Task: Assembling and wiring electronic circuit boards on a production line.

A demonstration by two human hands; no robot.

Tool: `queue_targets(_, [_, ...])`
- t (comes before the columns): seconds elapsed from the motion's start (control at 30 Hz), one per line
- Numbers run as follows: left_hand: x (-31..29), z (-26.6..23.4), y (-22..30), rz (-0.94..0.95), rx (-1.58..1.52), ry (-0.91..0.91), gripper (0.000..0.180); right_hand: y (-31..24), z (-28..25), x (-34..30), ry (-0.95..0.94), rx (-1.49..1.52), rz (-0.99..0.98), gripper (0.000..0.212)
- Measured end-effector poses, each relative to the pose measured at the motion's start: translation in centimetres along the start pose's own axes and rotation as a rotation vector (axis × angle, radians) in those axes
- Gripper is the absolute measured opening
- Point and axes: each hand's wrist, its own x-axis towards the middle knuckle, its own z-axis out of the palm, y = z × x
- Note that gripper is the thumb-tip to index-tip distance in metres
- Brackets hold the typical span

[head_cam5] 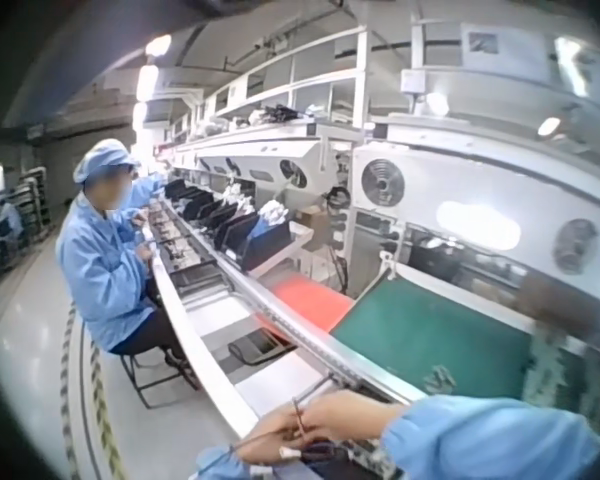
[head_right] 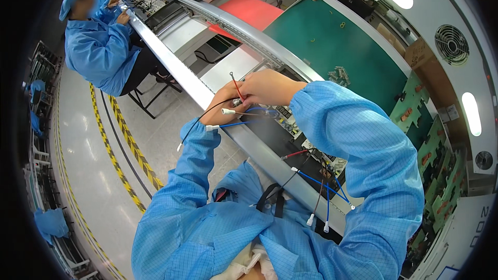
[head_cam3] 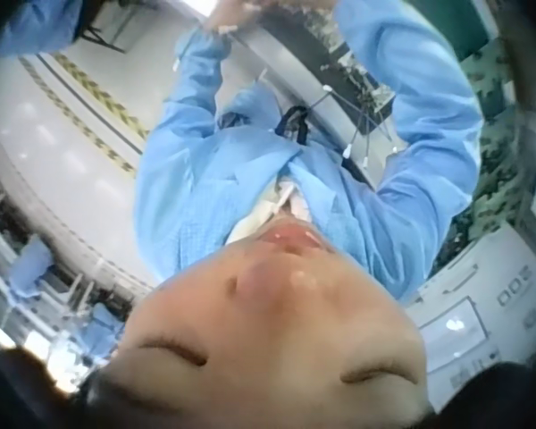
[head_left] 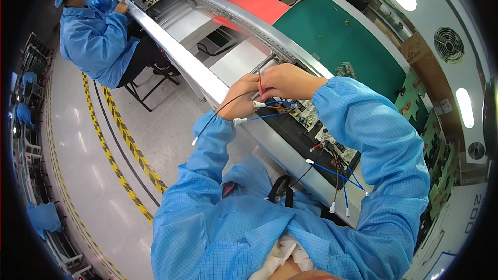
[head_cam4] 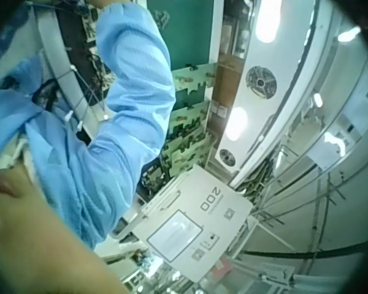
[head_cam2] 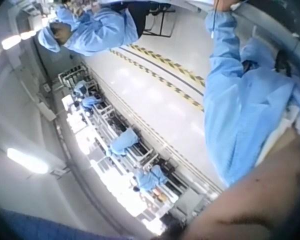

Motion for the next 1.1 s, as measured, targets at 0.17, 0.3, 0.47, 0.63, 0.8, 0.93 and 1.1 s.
queue_targets(0.17, [0.0,-0.2,0.4,-0.034,-0.034,-0.063,0.023,-0.9,-0.7,-0.8,0.001,0.250,0.149,0.016])
queue_targets(0.3, [0.2,-0.6,1.0,-0.140,-0.238,-0.066,0.036,-0.5,-1.0,-1.6,0.101,0.519,0.151,0.009])
queue_targets(0.47, [0.3,-1.3,1.0,-0.058,-0.186,-0.131,0.036,-0.1,-2.1,-2.8,0.048,0.500,0.159,0.012])
queue_targets(0.63, [0.4,-1.3,0.3,-0.033,-0.246,-0.124,0.033,-1.7,-3.0,-3.2,0.024,0.301,0.267,0.018])
queue_targets(0.8, [0.6,-1.0,-0.1,-0.062,-0.315,-0.115,0.031,-1.0,-1.1,-3.7,0.171,0.063,0.235,0.024])
queue_targets(0.93, [0.5,-0.7,0.6,-0.014,-0.216,-0.077,0.026,-0.8,-0.2,-3.8,0.129,-0.067,0.280,0.024])
queue_targets(1.1, [0.2,0.2,0.7,0.032,-0.046,0.023,0.022,-1.2,-0.1,-3.6,0.126,-0.124,0.220,0.021])
